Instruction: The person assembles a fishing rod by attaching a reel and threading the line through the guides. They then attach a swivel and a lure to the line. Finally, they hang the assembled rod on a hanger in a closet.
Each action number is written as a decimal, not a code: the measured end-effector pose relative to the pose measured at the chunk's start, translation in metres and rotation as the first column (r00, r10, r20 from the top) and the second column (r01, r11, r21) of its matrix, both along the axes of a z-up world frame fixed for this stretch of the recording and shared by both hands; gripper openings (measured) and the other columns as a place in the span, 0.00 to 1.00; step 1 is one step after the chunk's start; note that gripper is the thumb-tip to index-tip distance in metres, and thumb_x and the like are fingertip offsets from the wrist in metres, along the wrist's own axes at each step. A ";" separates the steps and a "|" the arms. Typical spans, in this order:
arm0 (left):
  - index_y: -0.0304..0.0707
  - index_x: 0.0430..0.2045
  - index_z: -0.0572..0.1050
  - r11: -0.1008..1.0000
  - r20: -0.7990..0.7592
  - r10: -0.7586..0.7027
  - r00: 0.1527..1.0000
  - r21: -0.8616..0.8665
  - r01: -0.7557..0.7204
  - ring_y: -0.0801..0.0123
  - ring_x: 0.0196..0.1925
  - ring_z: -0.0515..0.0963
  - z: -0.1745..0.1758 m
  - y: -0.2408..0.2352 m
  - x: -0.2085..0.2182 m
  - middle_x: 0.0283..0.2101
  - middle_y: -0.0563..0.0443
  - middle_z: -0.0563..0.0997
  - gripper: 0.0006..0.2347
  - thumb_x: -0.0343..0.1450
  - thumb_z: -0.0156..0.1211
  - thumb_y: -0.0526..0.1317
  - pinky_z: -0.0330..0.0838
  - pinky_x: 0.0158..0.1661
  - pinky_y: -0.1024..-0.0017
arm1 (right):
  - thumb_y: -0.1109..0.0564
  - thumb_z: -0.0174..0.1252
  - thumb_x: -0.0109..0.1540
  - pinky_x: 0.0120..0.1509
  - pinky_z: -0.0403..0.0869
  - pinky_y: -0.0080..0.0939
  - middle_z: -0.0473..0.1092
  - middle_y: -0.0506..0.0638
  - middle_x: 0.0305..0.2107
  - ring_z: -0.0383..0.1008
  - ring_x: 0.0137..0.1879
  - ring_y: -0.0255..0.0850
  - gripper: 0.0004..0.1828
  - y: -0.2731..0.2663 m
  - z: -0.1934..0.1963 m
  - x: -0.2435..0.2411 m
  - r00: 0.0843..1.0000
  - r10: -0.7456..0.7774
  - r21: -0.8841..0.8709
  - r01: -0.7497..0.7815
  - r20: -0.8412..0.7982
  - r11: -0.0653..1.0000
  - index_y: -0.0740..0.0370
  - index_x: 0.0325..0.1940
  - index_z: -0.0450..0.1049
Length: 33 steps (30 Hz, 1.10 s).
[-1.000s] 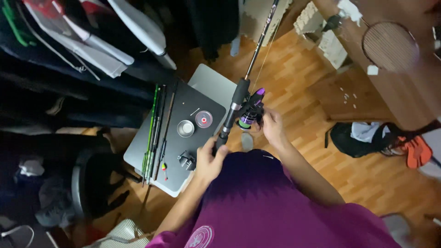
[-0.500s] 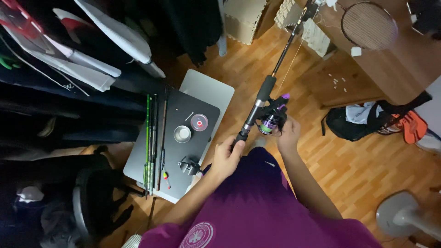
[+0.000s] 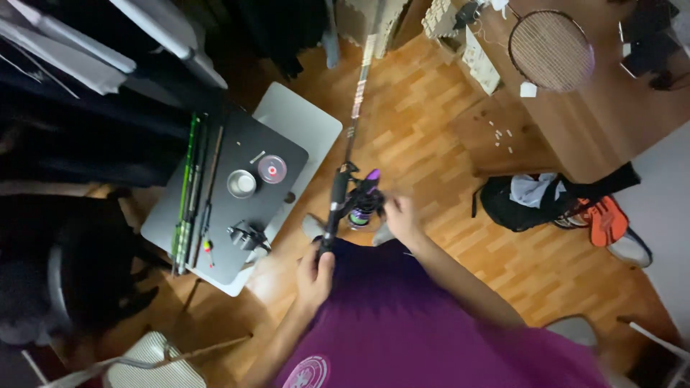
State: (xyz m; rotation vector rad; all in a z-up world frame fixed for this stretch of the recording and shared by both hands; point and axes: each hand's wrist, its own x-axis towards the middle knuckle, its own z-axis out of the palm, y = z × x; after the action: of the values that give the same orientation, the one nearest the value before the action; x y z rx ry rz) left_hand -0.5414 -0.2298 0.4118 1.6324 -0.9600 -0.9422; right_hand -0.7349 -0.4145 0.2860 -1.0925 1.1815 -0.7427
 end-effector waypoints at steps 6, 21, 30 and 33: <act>0.32 0.42 0.75 0.977 -0.063 0.208 0.976 0.069 -0.204 0.78 0.22 0.69 -0.014 0.058 -0.046 0.21 0.59 0.72 0.11 0.75 0.53 0.42 0.65 0.24 0.77 | 0.56 0.51 0.69 0.33 0.68 0.34 0.71 0.46 0.22 0.68 0.29 0.30 0.14 0.001 0.032 -0.012 0.918 0.383 -0.131 -0.394 -0.098 0.910 0.66 0.35 0.78; 0.34 0.24 0.75 0.829 0.386 0.325 0.863 0.323 -0.457 0.71 0.14 0.65 -0.010 0.144 -0.056 0.11 0.48 0.66 0.12 0.63 0.69 0.44 0.63 0.19 0.66 | 0.51 0.56 0.68 0.37 0.68 0.32 0.74 0.43 0.25 0.69 0.32 0.29 0.13 -0.052 0.028 -0.007 0.802 0.557 0.053 -0.561 -0.216 0.826 0.63 0.40 0.79; 0.36 0.18 0.72 0.815 0.567 0.236 0.789 0.327 -0.479 0.51 0.14 0.76 -0.053 0.278 -0.068 0.12 0.41 0.71 0.09 0.61 0.66 0.41 0.68 0.21 0.59 | 0.51 0.55 0.69 0.29 0.67 0.32 0.71 0.43 0.23 0.68 0.27 0.29 0.13 -0.096 0.015 -0.008 0.835 0.516 0.111 -0.504 -0.191 0.857 0.61 0.37 0.77; 0.38 0.12 0.69 0.821 0.689 0.121 0.715 0.335 -0.462 0.48 0.15 0.75 -0.064 0.327 -0.080 0.11 0.41 0.70 0.12 0.60 0.67 0.42 0.68 0.21 0.57 | 0.53 0.52 0.70 0.28 0.66 0.32 0.72 0.42 0.25 0.67 0.26 0.29 0.12 -0.130 0.021 0.003 0.887 0.455 0.040 -0.453 -0.082 0.891 0.60 0.38 0.77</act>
State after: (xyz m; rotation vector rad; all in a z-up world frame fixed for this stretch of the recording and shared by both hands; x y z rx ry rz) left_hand -0.6214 0.0977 0.3481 2.5711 -0.8749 -0.3802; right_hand -0.7316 -0.5449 0.3073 -1.3353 0.9491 -0.3183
